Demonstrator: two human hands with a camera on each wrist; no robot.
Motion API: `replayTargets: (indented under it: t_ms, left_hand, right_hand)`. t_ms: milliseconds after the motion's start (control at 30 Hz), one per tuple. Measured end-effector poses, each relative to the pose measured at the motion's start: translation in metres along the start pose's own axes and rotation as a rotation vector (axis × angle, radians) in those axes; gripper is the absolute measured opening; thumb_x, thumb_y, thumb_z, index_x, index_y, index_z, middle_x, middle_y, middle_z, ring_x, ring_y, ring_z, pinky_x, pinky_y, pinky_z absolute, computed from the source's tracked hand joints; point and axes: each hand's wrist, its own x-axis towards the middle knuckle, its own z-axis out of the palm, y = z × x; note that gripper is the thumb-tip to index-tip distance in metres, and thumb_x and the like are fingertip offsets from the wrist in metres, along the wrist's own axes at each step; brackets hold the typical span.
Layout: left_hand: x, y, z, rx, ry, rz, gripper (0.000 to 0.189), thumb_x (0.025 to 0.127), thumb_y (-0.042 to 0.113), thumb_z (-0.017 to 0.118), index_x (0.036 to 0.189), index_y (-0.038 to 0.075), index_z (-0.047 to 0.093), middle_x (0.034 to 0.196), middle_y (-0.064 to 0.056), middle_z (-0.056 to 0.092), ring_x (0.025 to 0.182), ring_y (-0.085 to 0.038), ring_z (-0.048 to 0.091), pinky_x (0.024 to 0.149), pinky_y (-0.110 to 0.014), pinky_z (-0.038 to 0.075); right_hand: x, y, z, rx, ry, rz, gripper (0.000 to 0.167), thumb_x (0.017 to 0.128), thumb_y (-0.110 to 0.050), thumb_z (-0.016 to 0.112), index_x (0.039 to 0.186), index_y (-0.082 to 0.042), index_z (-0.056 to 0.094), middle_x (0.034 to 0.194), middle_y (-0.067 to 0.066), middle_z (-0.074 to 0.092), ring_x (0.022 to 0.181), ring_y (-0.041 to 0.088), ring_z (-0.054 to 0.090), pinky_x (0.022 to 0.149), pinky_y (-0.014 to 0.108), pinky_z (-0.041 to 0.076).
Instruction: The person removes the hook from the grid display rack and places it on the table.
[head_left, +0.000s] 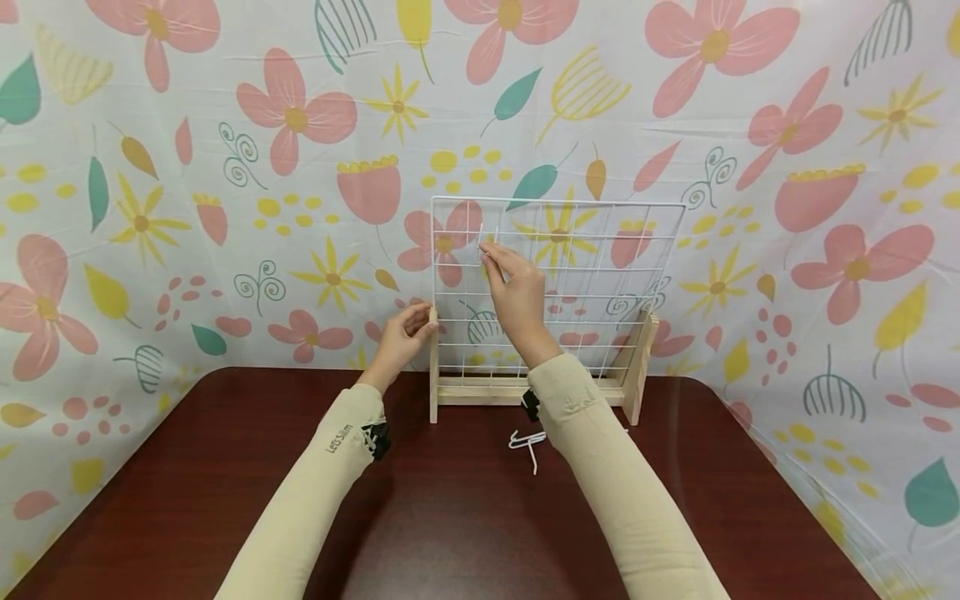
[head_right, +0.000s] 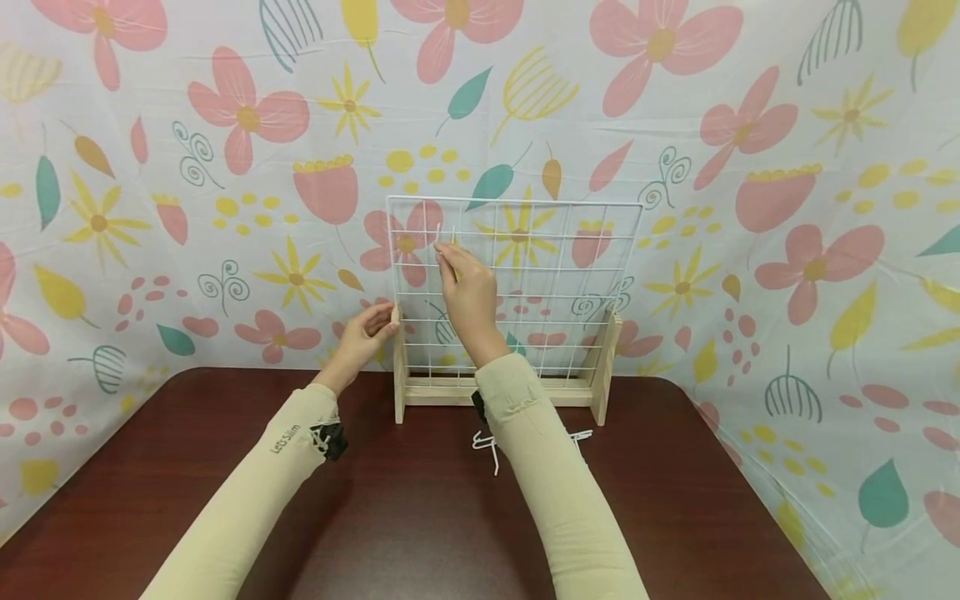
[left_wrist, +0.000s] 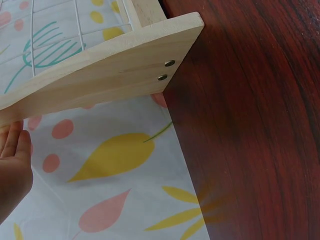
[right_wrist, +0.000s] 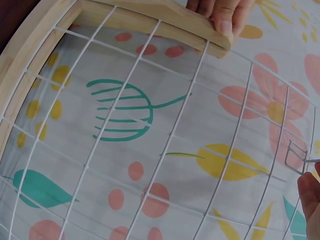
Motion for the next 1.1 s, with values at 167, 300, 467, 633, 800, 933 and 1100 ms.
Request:
replayTargets:
  t_ms: [167, 300, 467, 633, 800, 933, 1100]
  left_hand:
    - [0.002, -0.001, -0.002, 0.008, 0.002, -0.005, 0.043, 0.095, 0.005, 0.061, 0.135, -0.005, 0.051, 0.127, -0.026, 0.056, 0.121, -0.037, 0.053, 0.1, -0.043, 0.047]
    - [0.002, -0.001, -0.003, 0.011, 0.003, 0.0, 0.044, 0.094, 0.005, 0.062, 0.135, -0.004, 0.051, 0.127, -0.025, 0.056, 0.121, -0.036, 0.053, 0.101, -0.042, 0.047]
    - [0.002, -0.002, -0.003, 0.007, 0.0, 0.008, 0.044, 0.094, 0.005, 0.062, 0.135, -0.005, 0.05, 0.126, -0.026, 0.057, 0.121, -0.037, 0.053, 0.101, -0.043, 0.047]
    - [0.001, 0.0, -0.002, 0.005, -0.007, 0.009, 0.044, 0.095, 0.005, 0.061, 0.136, -0.006, 0.049, 0.126, -0.027, 0.056, 0.12, -0.038, 0.053, 0.1, -0.045, 0.047]
    - [0.003, -0.004, -0.002, -0.004, -0.003, 0.003, 0.044, 0.094, 0.005, 0.061, 0.136, -0.005, 0.05, 0.127, -0.026, 0.057, 0.119, -0.037, 0.054, 0.1, -0.044, 0.047]
    - [0.001, -0.003, -0.001, 0.0, 0.002, -0.003, 0.043, 0.095, 0.004, 0.061, 0.136, -0.005, 0.05, 0.127, -0.026, 0.057, 0.12, -0.037, 0.053, 0.1, -0.044, 0.047]
    - [0.0, -0.002, 0.0, 0.005, -0.004, 0.006, 0.044, 0.095, 0.004, 0.061, 0.136, -0.005, 0.05, 0.128, -0.025, 0.056, 0.12, -0.037, 0.053, 0.1, -0.042, 0.047]
  right_hand:
    - [0.001, -0.001, -0.002, 0.015, -0.003, -0.009, 0.02, 0.093, -0.007, 0.063, 0.109, 0.002, 0.072, 0.111, 0.017, 0.069, 0.102, 0.028, 0.067, 0.09, 0.03, 0.054]
    - [0.002, -0.001, -0.004, 0.012, -0.011, -0.031, 0.02, 0.094, -0.007, 0.063, 0.109, 0.002, 0.072, 0.111, 0.017, 0.068, 0.103, 0.028, 0.067, 0.089, 0.029, 0.054]
    - [0.002, 0.001, -0.007, -0.005, -0.008, -0.06, 0.019, 0.093, -0.006, 0.064, 0.108, 0.002, 0.072, 0.11, 0.017, 0.069, 0.102, 0.027, 0.067, 0.09, 0.031, 0.054]
    - [-0.001, 0.002, -0.012, -0.007, -0.015, -0.073, 0.019, 0.092, -0.006, 0.065, 0.108, 0.002, 0.072, 0.108, 0.016, 0.07, 0.101, 0.027, 0.068, 0.089, 0.032, 0.055]
    - [-0.005, 0.003, -0.02, -0.006, -0.034, -0.065, 0.02, 0.093, -0.006, 0.064, 0.108, 0.003, 0.071, 0.11, 0.016, 0.069, 0.103, 0.028, 0.067, 0.092, 0.03, 0.053]
    - [-0.01, 0.005, -0.026, -0.001, -0.045, -0.062, 0.02, 0.092, -0.004, 0.064, 0.11, 0.003, 0.071, 0.111, 0.015, 0.069, 0.103, 0.028, 0.066, 0.092, 0.031, 0.053]
    - [-0.016, 0.008, -0.036, -0.025, -0.053, -0.064, 0.02, 0.092, -0.004, 0.064, 0.11, 0.002, 0.071, 0.111, 0.015, 0.069, 0.104, 0.029, 0.066, 0.093, 0.034, 0.053]
